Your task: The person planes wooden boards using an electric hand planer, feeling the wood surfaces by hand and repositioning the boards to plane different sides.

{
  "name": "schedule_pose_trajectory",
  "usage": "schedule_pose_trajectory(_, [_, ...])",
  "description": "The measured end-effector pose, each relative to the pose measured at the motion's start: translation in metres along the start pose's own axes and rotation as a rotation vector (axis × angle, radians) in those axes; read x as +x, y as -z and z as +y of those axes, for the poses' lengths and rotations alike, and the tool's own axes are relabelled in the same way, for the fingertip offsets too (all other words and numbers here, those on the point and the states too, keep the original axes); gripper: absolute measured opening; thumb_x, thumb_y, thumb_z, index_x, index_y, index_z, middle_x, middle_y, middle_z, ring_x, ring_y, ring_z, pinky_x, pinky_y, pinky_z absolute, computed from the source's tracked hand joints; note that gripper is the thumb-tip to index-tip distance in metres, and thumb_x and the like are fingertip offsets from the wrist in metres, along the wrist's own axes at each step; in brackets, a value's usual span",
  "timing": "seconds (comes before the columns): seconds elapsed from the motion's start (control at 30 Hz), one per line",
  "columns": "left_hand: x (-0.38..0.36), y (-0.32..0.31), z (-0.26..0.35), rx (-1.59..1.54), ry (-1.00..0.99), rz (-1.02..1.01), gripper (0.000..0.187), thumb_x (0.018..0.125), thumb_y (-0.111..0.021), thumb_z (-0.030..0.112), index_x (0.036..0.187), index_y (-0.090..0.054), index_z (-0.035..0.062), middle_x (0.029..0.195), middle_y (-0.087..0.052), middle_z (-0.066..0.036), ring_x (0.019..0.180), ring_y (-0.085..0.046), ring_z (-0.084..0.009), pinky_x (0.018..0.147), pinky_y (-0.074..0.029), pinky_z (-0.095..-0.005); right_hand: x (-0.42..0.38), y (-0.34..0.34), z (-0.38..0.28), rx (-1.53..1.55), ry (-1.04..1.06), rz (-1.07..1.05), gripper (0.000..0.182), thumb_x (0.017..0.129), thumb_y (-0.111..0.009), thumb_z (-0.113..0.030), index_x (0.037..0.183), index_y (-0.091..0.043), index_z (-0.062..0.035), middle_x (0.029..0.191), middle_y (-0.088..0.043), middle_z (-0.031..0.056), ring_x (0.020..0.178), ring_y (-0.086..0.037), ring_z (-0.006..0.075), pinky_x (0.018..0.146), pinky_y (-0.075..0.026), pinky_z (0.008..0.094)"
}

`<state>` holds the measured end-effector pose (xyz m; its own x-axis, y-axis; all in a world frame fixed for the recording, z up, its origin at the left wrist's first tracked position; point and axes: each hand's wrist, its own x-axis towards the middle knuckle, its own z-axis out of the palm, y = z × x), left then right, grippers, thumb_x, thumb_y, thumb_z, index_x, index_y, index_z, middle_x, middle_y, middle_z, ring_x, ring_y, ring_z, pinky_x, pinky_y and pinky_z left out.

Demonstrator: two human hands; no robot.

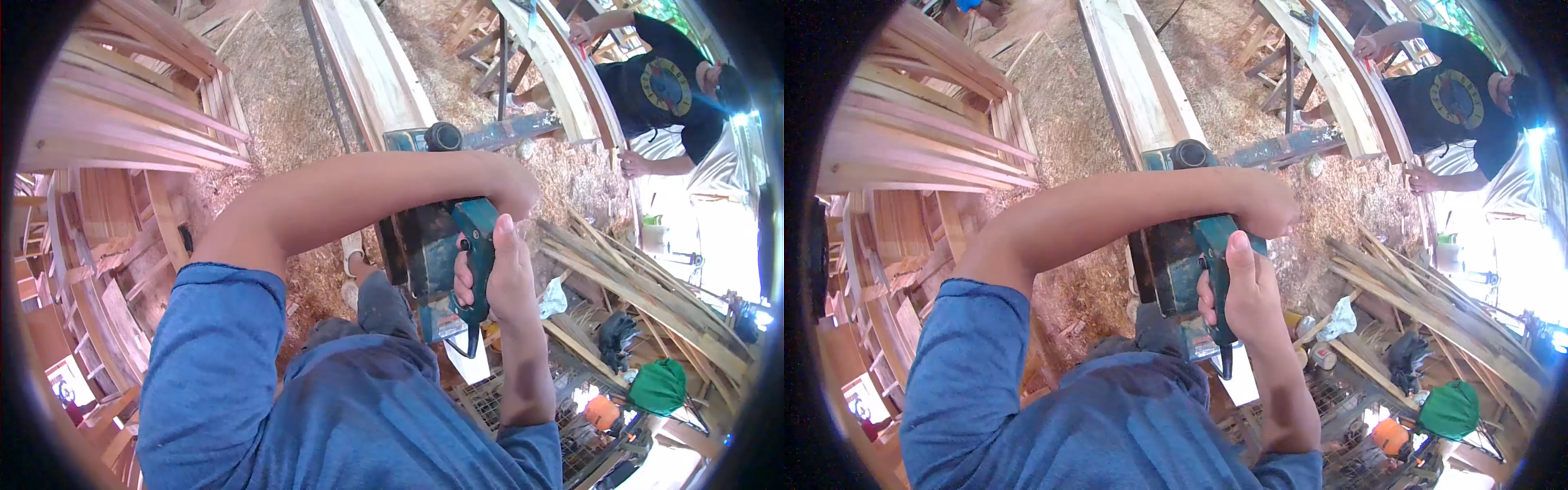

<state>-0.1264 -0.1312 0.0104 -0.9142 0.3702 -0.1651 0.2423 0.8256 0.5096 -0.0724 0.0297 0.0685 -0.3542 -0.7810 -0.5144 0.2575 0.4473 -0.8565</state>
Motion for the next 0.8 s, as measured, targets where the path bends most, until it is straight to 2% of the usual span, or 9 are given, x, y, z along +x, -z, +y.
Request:
schedule_pose_trajectory(0.1, [-0.007,0.008,-0.021,0.004,-0.017,0.048,0.034,0.092,-0.053,0.027,0.099,-0.074,0.0012,0.098,-0.072,-0.023,0.093,-0.068,-0.0429,0.084,-0.053,-0.0520,0.019,-0.008,-0.012,-0.014,0.003,0.004,0.069,0.104,-0.030,-0.065,0.098,-0.054,-0.0007,0.057,-0.050,0.0065,0.042,-0.047,0.0154,0.042,-0.040,0.0297])
schedule_pose_trajectory(0.2, [-0.013,0.021,-0.047,0.033,-0.055,0.038,0.033,0.090,-0.053,0.025,0.097,-0.075,0.0008,0.096,-0.072,-0.023,0.091,-0.068,-0.0427,0.082,-0.053,-0.0519,0.039,-0.024,-0.035,0.020,0.006,0.031,0.068,0.106,-0.033,-0.058,0.070,-0.051,-0.0019,0.054,-0.050,0.0059,0.043,-0.050,0.0147,0.042,-0.040,0.0302])
schedule_pose_trajectory(0.43, [-0.033,0.052,-0.105,0.052,-0.043,-0.032,0.034,0.088,-0.050,0.023,0.095,-0.074,0.0000,0.094,-0.071,-0.025,0.088,-0.068,-0.0425,0.080,-0.052,-0.0521,0.097,-0.050,-0.060,0.100,0.016,0.022,0.065,0.106,-0.033,-0.058,0.080,-0.052,-0.0009,0.056,-0.051,0.0059,0.043,-0.050,0.0141,0.041,-0.041,0.0294])
schedule_pose_trajectory(0.57, [-0.038,0.064,-0.138,0.099,-0.079,-0.036,0.037,0.089,-0.050,0.026,0.096,-0.074,-0.0013,0.096,-0.072,-0.024,0.088,-0.068,-0.0431,0.081,-0.053,-0.0518,0.124,-0.062,-0.078,0.077,0.017,0.025,0.064,0.106,-0.036,-0.057,0.079,-0.052,-0.0013,0.056,-0.051,0.0055,0.042,-0.050,0.0134,0.041,-0.041,0.0289])
schedule_pose_trajectory(0.67, [-0.049,0.075,-0.156,0.006,0.067,-0.027,0.037,0.090,-0.049,0.027,0.096,-0.073,-0.0013,0.097,-0.072,-0.024,0.089,-0.068,-0.0438,0.082,-0.053,-0.0518,0.144,-0.067,-0.089,0.042,0.022,0.004,0.063,0.106,-0.037,-0.056,0.078,-0.052,-0.0017,0.055,-0.051,0.0053,0.042,-0.051,0.0132,0.041,-0.041,0.0286])
schedule_pose_trajectory(0.77, [-0.050,0.076,-0.181,-0.007,0.062,0.060,0.033,0.078,-0.055,0.020,0.090,-0.075,-0.0034,0.093,-0.072,-0.025,0.086,-0.070,-0.0417,0.077,-0.054,-0.0512,0.164,-0.074,-0.100,0.039,0.018,-0.005,0.063,0.106,-0.036,-0.056,0.077,-0.052,-0.0018,0.055,-0.051,0.0052,0.042,-0.051,0.0133,0.042,-0.041,0.0285])
schedule_pose_trajectory(0.8, [-0.052,0.081,-0.187,-0.018,0.072,0.054,0.034,0.079,-0.054,0.020,0.091,-0.075,-0.0031,0.093,-0.072,-0.025,0.086,-0.070,-0.0419,0.077,-0.053,-0.0513,0.170,-0.077,-0.104,0.038,0.014,-0.004,0.063,0.106,-0.036,-0.055,0.077,-0.052,-0.0016,0.055,-0.052,0.0053,0.042,-0.051,0.0134,0.042,-0.041,0.0284])
